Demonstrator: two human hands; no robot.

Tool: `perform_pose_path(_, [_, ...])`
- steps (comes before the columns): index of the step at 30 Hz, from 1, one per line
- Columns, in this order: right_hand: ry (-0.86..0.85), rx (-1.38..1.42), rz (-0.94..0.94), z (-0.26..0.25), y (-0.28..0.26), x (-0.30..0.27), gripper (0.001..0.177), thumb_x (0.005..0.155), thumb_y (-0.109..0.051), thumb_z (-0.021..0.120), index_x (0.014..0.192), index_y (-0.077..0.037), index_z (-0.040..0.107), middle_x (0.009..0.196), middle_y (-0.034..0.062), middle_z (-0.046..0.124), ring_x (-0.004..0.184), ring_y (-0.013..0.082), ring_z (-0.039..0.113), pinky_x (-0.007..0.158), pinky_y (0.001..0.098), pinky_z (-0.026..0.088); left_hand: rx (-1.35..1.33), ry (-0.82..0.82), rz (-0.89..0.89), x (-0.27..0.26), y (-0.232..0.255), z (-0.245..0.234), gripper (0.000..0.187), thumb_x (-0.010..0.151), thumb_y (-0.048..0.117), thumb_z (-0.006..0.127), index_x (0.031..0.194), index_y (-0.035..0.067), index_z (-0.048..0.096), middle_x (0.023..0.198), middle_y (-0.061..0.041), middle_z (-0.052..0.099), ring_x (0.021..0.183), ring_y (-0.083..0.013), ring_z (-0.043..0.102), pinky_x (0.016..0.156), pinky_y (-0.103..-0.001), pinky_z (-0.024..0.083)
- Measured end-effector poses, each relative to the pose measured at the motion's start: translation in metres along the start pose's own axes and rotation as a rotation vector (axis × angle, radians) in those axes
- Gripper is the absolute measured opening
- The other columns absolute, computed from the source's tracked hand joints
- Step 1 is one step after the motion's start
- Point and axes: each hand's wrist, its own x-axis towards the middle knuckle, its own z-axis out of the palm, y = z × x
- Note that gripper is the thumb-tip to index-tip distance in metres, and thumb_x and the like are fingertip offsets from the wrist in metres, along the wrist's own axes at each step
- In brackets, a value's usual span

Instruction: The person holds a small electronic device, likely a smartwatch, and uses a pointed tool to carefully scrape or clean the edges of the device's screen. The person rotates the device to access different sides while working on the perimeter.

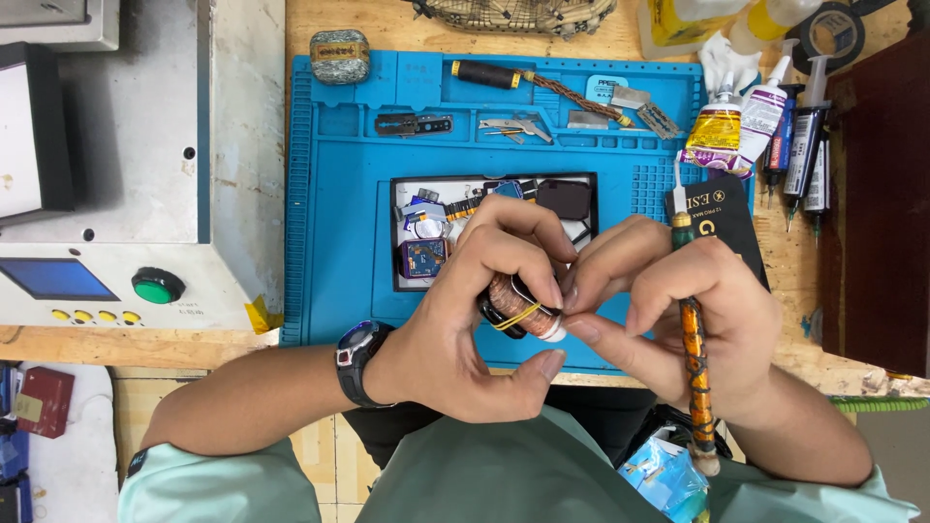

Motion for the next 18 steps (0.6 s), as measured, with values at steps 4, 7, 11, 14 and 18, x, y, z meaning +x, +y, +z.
perform_pose_path(4, [0.007,0.005,0.005,0.0,-0.001,0.0,0.027,0.08,0.0,0.062,0.086,-0.013,0.039,0.089,0.0158,0.061,0.085,0.0221,0.065,0.082,0.0321,0.053,0.015,0.002,-0.008,0.0,-0.001,0.0,0.03,0.081,0.018,0.061,0.104,0.019,0.041,0.11,-0.009,0.044,0.107,-0.0227,0.048,0.096,-0.037,0.041])
perform_pose_path(7, [-0.001,0.036,0.021,0.0,-0.002,0.001,0.027,0.081,0.001,0.061,0.087,-0.012,0.039,0.09,0.0168,0.061,0.086,0.0223,0.063,0.076,0.0271,0.057,0.017,0.006,-0.004,0.0,-0.002,0.001,0.032,0.08,0.015,0.064,0.103,0.018,0.041,0.109,-0.01,0.043,0.105,-0.0224,0.048,0.095,-0.035,0.041])
perform_pose_path(11, [0.006,0.043,0.032,0.001,-0.004,0.005,0.026,0.081,0.001,0.061,0.088,-0.011,0.039,0.088,0.0179,0.059,0.086,0.0229,0.063,0.073,0.0261,0.062,0.034,0.018,-0.016,-0.001,-0.003,0.002,0.032,0.08,0.015,0.065,0.102,0.019,0.041,0.11,-0.01,0.043,0.104,-0.0218,0.048,0.094,-0.034,0.041])
perform_pose_path(14, [0.076,0.077,0.063,0.001,-0.003,0.004,0.02,0.085,-0.005,0.057,0.09,-0.008,0.038,0.093,0.0217,0.058,0.082,0.0224,0.063,0.073,0.027,0.061,-0.005,0.019,-0.019,0.0,-0.003,0.003,0.032,0.083,0.011,0.064,0.102,0.018,0.04,0.112,-0.009,0.04,0.096,-0.0195,0.054,0.088,-0.031,0.046])
perform_pose_path(18, [0.324,-0.059,0.107,0.001,0.0,0.012,0.025,0.095,-0.027,0.044,0.095,-0.005,0.033,0.097,0.0253,0.054,0.092,0.0274,0.061,0.065,0.0305,0.058,-0.152,0.024,-0.046,0.0,-0.006,0.005,0.034,0.084,-0.001,0.06,0.103,0.018,0.04,0.114,-0.01,0.037,0.09,-0.0174,0.06,0.078,-0.027,0.053])
